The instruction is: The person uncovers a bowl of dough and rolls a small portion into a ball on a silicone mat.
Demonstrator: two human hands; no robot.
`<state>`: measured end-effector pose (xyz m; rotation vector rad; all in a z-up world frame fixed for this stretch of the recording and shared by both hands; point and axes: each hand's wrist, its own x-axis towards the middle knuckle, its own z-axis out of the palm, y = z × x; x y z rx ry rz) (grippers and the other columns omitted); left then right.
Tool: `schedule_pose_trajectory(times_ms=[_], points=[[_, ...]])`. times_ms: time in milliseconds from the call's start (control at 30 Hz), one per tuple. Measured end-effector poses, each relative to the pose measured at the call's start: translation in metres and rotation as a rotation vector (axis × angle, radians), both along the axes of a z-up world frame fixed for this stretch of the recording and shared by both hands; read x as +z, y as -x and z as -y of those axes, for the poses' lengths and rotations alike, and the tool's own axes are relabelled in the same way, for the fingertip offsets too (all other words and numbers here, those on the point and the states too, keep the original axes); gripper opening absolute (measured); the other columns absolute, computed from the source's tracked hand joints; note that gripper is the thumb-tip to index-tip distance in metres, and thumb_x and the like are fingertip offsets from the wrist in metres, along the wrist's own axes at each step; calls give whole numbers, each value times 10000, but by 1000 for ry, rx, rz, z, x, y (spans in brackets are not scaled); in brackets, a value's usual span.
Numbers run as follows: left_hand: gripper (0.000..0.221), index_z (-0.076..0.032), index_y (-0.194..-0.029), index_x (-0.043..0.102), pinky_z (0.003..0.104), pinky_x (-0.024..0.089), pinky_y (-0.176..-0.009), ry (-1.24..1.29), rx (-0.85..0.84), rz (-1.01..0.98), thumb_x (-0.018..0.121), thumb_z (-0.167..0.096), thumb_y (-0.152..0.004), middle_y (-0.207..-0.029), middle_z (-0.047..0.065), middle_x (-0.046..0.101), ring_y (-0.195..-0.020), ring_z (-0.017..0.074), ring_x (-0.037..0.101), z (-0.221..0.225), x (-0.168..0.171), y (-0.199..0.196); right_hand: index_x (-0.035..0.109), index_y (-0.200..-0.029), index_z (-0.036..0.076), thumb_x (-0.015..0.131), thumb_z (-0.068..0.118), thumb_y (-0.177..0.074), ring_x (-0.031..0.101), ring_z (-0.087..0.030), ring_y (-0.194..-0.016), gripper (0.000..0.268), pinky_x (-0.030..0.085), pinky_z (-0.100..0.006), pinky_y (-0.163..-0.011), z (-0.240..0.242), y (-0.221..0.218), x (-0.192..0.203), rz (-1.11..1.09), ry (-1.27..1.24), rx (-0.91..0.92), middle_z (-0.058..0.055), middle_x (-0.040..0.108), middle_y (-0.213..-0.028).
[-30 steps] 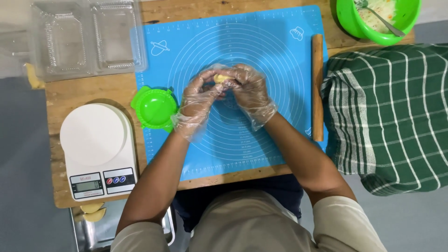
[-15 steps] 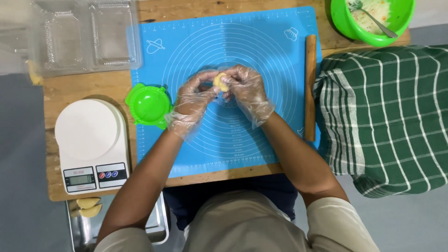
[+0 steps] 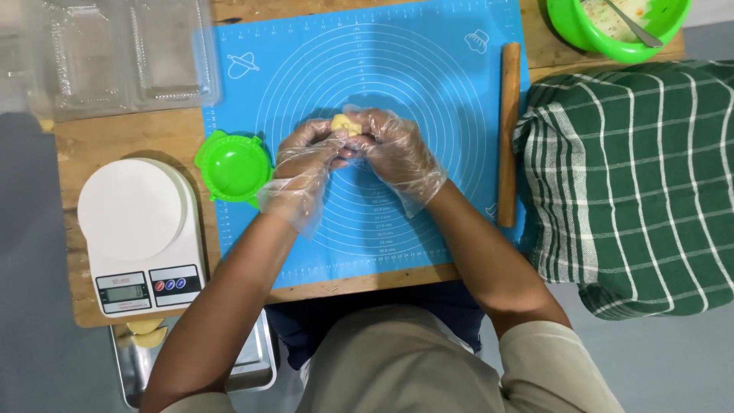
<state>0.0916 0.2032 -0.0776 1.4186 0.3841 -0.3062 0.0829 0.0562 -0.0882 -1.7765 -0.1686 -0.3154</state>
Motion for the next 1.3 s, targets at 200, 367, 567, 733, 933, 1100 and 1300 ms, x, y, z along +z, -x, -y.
schedule_pose_trajectory(times_ms=[200, 367, 567, 733, 933, 1100, 1300], points=[[244, 34, -1158, 670, 310, 676, -586, 359, -50, 70, 672, -103, -957, -850, 244, 713, -637, 246, 745, 19, 9, -13, 776, -988, 28, 852, 6, -863, 710, -161, -545, 148, 637, -281, -463, 11, -6, 3, -44, -11, -193, -108, 729, -669], [180, 26, -1069, 667, 342, 680, -625, 492, -55, 132, 725, -33, -910, -844, 204, 669, -690, 287, 750, 36, 14, -21, 760, -1083, 94, 914, 151, -826, 774, -315, -766, 305, 627, -436, -567, 10, -8, 27, 194, 157, -214, -139, 753, -789], [131, 45, -1051, 620, 320, 667, -625, 629, -114, 154, 659, -4, -936, -835, 173, 657, -699, 259, 738, 27, -4, -28, 752, -1014, -25, 846, -8, -865, 739, -255, -729, 177, 593, -403, -536, 20, -13, 8, 175, -112, -138, -177, 717, -767], [241, 57, -1143, 628, 342, 669, -585, 596, -149, 274, 722, 33, -922, -894, 212, 676, -688, 294, 754, 24, -31, -39, 757, -1003, -7, 790, -21, -912, 762, -239, -758, 98, 624, -381, -593, 21, -10, -4, 77, -53, -131, -159, 754, -849], [214, -3, -1109, 686, 216, 607, -508, 459, -148, 290, 729, 33, -902, -886, 127, 651, -580, 160, 678, 20, -40, -38, 747, -1139, 10, 883, 95, -844, 767, -329, -907, 335, 649, -442, -718, 14, -6, 8, 231, 118, -44, -163, 750, -972], [165, 47, -1055, 668, 324, 671, -566, 591, -190, 265, 733, -45, -934, -931, 241, 707, -659, 271, 747, 16, -11, -27, 726, -963, -1, 806, 27, -905, 768, -273, -660, 103, 645, -394, -561, 14, -6, 10, 89, 120, -178, -150, 752, -721], [219, 68, -1119, 683, 303, 663, -567, 510, -188, 346, 745, -14, -926, -952, 201, 681, -644, 221, 727, 18, -44, -44, 677, -1165, 6, 623, 12, -1014, 738, -195, -730, 160, 657, -392, -666, 1, 1, 32, -61, -60, -58, -174, 755, -845]])
